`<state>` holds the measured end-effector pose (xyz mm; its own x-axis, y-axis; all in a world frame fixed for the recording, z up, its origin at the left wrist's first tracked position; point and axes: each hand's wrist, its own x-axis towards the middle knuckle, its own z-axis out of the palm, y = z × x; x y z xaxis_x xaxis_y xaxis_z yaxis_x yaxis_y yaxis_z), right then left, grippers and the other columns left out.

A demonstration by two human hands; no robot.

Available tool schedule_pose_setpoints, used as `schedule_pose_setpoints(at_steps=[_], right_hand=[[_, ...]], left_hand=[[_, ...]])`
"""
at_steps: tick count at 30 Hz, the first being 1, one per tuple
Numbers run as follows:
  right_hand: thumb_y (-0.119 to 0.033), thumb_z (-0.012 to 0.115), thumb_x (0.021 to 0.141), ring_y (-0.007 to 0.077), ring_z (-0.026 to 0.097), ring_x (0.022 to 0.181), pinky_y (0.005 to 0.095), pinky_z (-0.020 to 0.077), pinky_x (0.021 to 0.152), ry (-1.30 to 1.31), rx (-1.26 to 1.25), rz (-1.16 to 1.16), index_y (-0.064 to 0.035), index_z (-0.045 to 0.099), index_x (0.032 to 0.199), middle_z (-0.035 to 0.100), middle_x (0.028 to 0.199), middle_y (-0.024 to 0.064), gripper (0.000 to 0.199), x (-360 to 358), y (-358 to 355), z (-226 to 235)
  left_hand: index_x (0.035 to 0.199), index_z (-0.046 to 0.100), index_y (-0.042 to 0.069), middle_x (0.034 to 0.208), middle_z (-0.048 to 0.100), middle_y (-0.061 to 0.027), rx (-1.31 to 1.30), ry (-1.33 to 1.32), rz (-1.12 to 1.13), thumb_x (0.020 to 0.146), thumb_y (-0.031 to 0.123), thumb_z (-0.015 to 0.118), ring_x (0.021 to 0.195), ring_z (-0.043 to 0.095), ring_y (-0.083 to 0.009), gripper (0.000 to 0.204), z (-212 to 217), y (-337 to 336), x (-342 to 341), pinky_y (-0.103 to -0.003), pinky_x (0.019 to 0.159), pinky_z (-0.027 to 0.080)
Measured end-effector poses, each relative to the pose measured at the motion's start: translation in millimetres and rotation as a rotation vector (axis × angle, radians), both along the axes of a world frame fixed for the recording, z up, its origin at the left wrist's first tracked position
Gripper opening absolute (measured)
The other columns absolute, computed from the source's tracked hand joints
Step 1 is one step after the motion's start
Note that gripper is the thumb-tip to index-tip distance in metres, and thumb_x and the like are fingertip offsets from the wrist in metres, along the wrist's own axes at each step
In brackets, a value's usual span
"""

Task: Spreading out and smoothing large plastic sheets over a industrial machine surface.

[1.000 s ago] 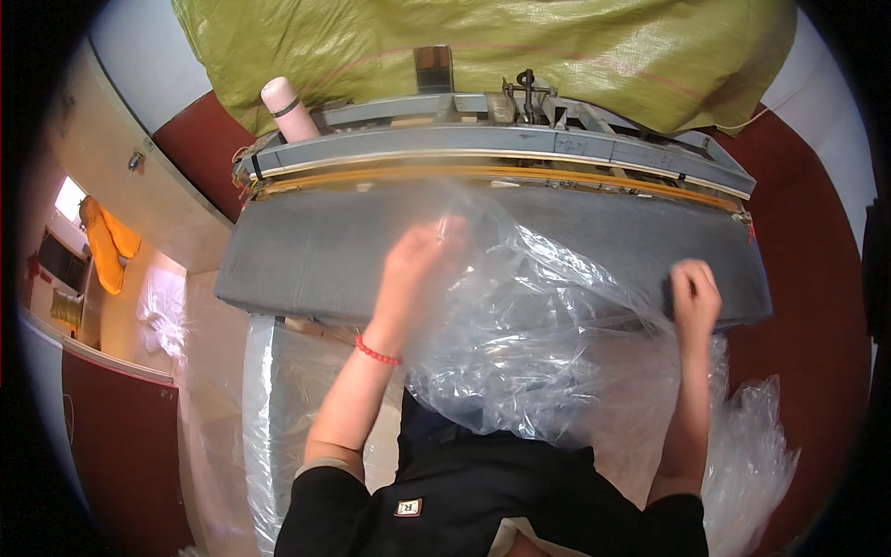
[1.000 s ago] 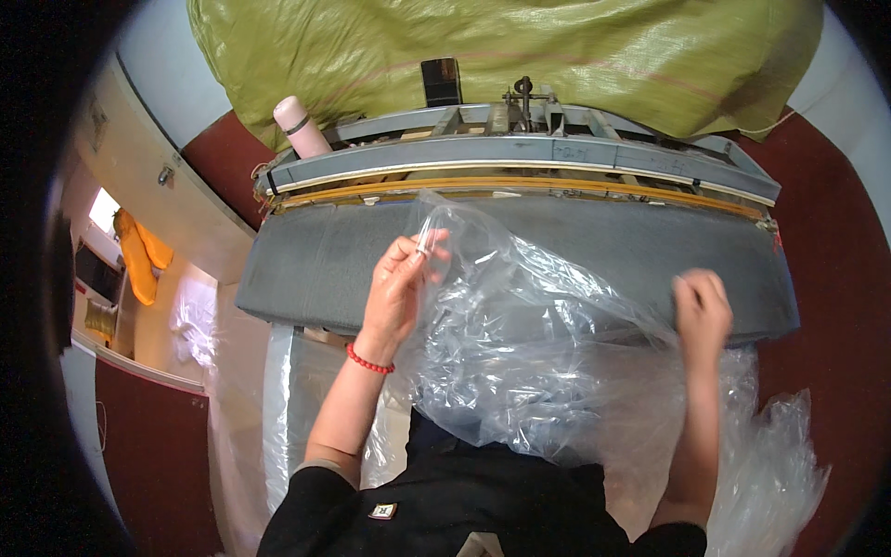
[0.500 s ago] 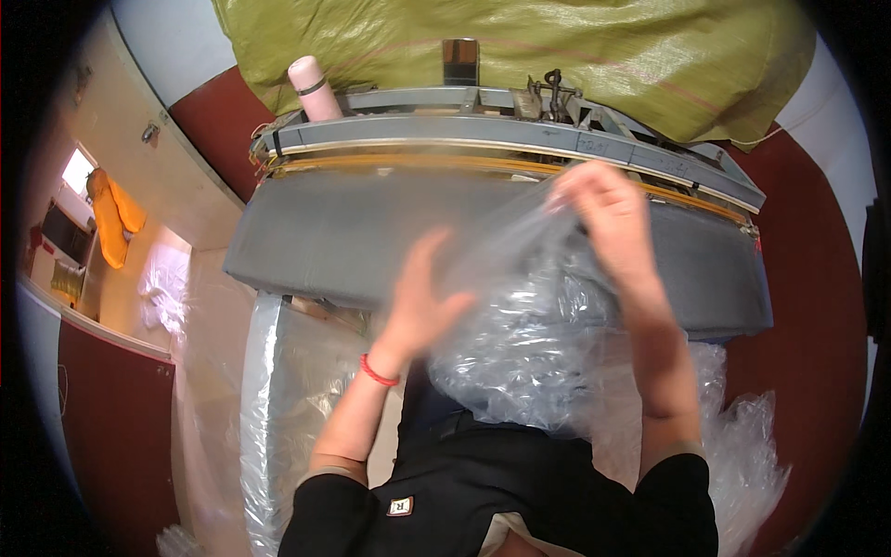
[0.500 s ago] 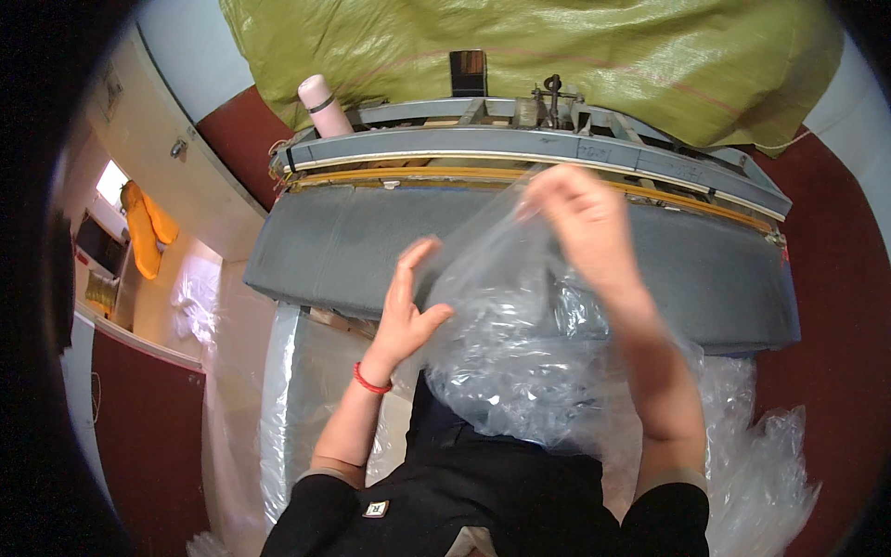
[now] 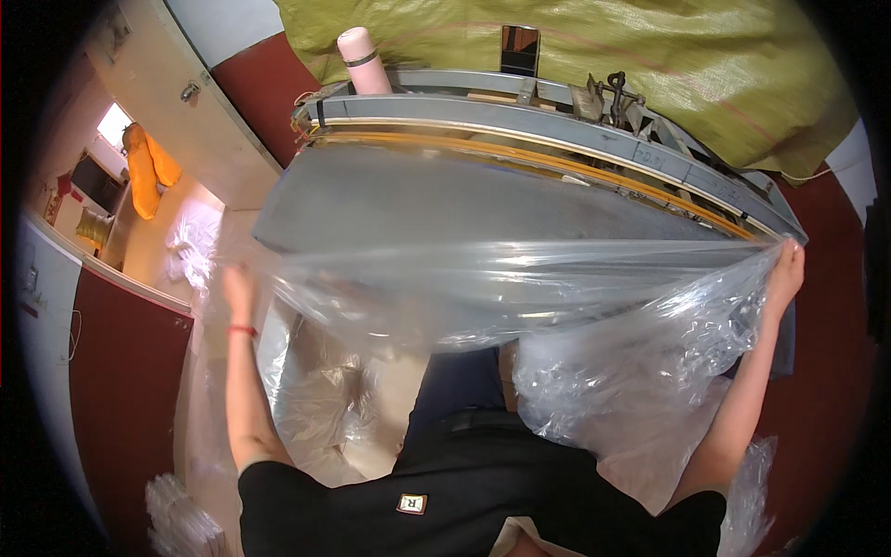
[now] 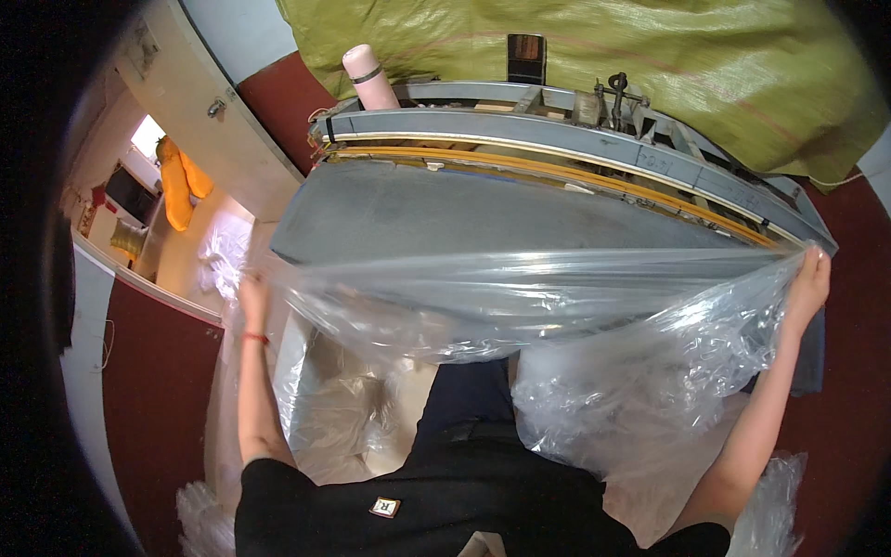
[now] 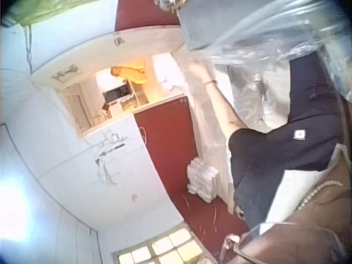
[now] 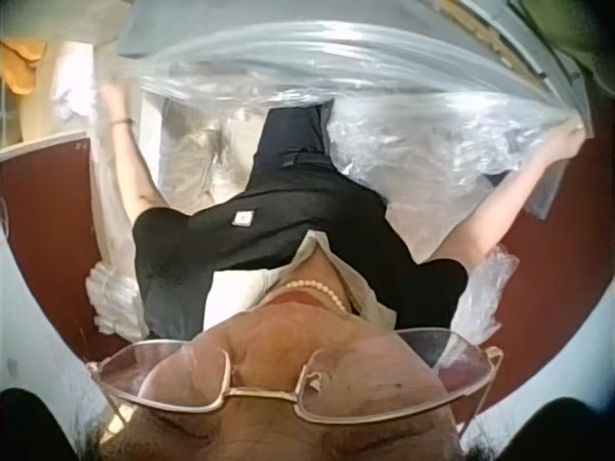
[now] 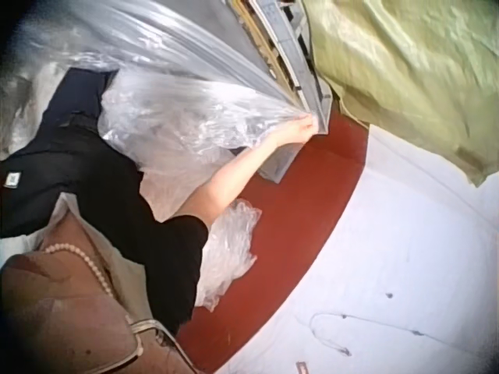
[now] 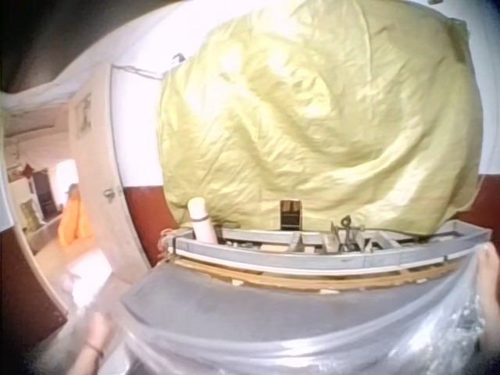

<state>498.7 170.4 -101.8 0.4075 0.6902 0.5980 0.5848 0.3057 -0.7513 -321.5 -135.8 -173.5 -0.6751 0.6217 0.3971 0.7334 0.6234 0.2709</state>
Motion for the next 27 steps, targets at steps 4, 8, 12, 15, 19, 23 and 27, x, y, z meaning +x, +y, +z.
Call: schedule_pose_setpoints(at_steps=[4,8,12,15,19,23,27], right_hand=[[-0.024,0.047,0.087,0.0092,0.048,0.068,0.023,0.0395,0.064,-0.18,0.065,-0.162,-0.0008,0.057,0.091,0.055,0.075,0.0019,0.025,48.6,9.3,-57.0],[-0.026,0.046,0.087,0.0217,0.055,0.076,0.0311,0.0418,0.069,-0.301,-0.067,-0.436,0.0001,0.056,0.094,0.06,0.082,0.0122,0.028,112.4,-1.1,-84.8],[-0.034,0.039,0.088,0.036,0.055,0.085,0.0407,0.0418,0.071,-0.426,-0.467,-0.64,-0.0071,0.053,0.101,0.059,0.091,0.0177,0.033,170.0,-18.7,-95.2],[-0.035,0.036,0.089,0.0389,0.052,0.088,0.0447,0.0412,0.07,-0.57,-0.702,-0.706,-0.0087,0.051,0.103,0.058,0.095,0.018,0.034,207.3,-40.5,-111.0],[-0.035,0.037,0.088,0.0394,0.052,0.087,0.0462,0.0409,0.069,-0.643,-0.682,-0.746,-0.0074,0.05,0.104,0.057,0.095,0.0187,0.035,204.7,-51.9,-113.2],[-0.036,0.04,0.087,0.0392,0.053,0.084,0.0464,0.041,0.068,-0.626,-0.528,-0.716,-0.0065,0.054,0.099,0.057,0.091,0.02,0.035,187.0,-49.9,-105.4],[-0.039,0.039,0.085,0.0376,0.055,0.084,0.0466,0.0429,0.069,-0.623,-0.605,-0.684,-0.0077,0.057,0.09,0.059,0.09,0.0177,0.036,148.3,-24.3,-99.2]], left_hand=[[0.08,0.051,0.001,0.073,0.055,-0.0129,0.802,0.371,0.28,0.074,0.018,0.06,0.067,0.054,-0.0269,0.02,119.4,69.5,34.7,-0.036,0.062,0.043],[0.103,0.047,0.0,0.09,0.056,-0.0145,0.382,0.052,-0.1,0.071,0.023,0.066,0.083,0.054,-0.0246,0.044,60.0,132.7,57.1,-0.033,0.072,0.042],[0.129,0.03,0.007,0.13,0.032,-0.0143,0.192,-0.183,-0.198,0.071,0.034,0.065,0.119,0.03,-0.0301,0.073,-13.6,165.3,46.2,-0.043,0.095,0.026],[0.133,0.026,0.016,0.139,0.021,-0.0089,0.004,-0.17,-0.065,0.072,0.046,0.059,0.127,0.017,-0.0318,0.076,-18.6,181.3,38.5,-0.056,0.097,0.016],[0.131,0.03,0.028,0.139,0.023,-0.0032,-0.259,-0.208,0.133,0.076,0.06,0.042,0.127,0.018,-0.033,0.065,-12.0,204.4,26.4,-0.064,0.094,0.011],[0.124,0.042,0.022,0.126,0.043,-0.0099,-0.102,-0.155,0.257,0.077,0.052,0.046,0.116,0.038,-0.0347,0.055,-13.9,217.5,15.7,-0.059,0.094,0.019],[0.109,0.05,-0.006,0.109,0.052,-0.0219,0.654,0.261,-0.082,0.083,0.02,0.051,0.101,0.049,-0.0312,0.038,-20.0,181.5,-21.2,-0.036,0.089,0.037]])
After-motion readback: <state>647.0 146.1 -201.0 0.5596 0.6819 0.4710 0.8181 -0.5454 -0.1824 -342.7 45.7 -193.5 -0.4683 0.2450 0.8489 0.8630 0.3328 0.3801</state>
